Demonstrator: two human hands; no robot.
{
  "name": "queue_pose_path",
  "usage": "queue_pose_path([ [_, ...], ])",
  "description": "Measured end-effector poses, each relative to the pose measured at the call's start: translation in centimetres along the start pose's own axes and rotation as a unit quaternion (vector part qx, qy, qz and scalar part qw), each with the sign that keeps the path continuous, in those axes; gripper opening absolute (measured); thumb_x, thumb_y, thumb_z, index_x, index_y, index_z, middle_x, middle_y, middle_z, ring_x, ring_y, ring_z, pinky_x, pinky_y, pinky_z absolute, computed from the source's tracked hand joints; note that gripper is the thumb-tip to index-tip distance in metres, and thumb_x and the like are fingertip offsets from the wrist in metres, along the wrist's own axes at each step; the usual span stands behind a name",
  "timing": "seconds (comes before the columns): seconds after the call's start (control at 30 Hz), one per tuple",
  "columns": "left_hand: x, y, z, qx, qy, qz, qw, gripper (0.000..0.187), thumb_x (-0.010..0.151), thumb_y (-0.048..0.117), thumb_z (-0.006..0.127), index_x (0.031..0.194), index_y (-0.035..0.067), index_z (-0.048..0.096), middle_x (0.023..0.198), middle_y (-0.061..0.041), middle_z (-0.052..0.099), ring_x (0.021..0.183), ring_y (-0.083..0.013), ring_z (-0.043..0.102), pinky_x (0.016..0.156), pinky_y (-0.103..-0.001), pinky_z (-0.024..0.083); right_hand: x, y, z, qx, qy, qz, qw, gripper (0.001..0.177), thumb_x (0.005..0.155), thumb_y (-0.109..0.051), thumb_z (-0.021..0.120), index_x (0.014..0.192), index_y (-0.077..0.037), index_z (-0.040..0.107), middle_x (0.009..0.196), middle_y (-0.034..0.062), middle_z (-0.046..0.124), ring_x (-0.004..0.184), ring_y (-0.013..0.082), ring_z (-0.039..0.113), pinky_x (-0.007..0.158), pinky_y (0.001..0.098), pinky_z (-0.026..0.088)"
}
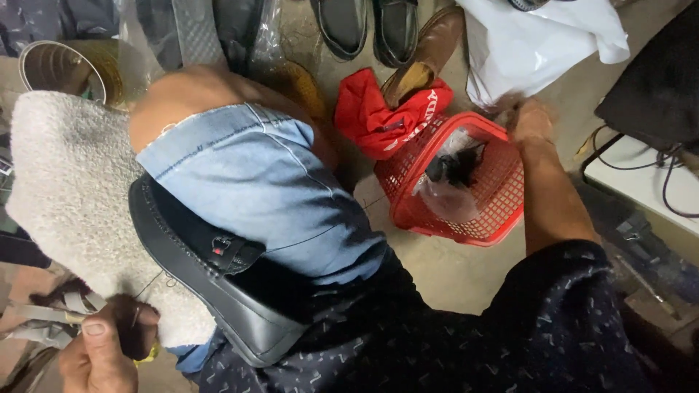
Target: Hand-sewing the sole of a black leather shoe using a needle and thread in a repair shop.
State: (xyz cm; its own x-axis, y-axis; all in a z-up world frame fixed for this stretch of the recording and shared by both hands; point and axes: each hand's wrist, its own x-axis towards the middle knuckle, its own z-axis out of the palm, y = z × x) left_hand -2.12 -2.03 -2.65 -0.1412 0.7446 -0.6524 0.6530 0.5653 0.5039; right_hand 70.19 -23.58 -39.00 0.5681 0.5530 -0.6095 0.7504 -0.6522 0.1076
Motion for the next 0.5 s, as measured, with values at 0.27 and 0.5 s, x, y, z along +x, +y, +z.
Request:
queue_pose_path([
  [0.27, 2.1, -2.8, -0.4, 0.009, 0.000, 0.006, 1.000, 0.078, 0.122, 0.051, 0.029, 0.093, -0.012, 0.065, 0.067, -0.019, 0.056, 0.054, -0.0257, 0.048, 0.061, -0.034, 0.039, -13.5, 1.4, -5.9, -0.240, -0.065, 0.076, 0.966, 0.042, 0.102, -0.038, 0.053, 0.108, -0.007, 0.080, 0.107, 0.0193, 0.079, 0.093, 0.0378, 0.077, 0.070, 0.0465, 0.058],
  [0.5, 3.4, -2.6, -1.8, -0.126, -0.071, -0.006, 0.989, 0.056, 0.111, 0.036, 0.041, 0.085, -0.004, 0.070, 0.073, -0.010, 0.065, 0.058, -0.0156, 0.052, 0.052, -0.028, 0.042, -23.8, -1.4, 9.3, -0.128, -0.204, -0.087, 0.967, 0.059, 0.066, -0.040, 0.075, 0.114, -0.006, 0.071, 0.104, 0.0161, 0.077, 0.091, 0.0340, 0.073, 0.080, 0.0429, 0.058],
])
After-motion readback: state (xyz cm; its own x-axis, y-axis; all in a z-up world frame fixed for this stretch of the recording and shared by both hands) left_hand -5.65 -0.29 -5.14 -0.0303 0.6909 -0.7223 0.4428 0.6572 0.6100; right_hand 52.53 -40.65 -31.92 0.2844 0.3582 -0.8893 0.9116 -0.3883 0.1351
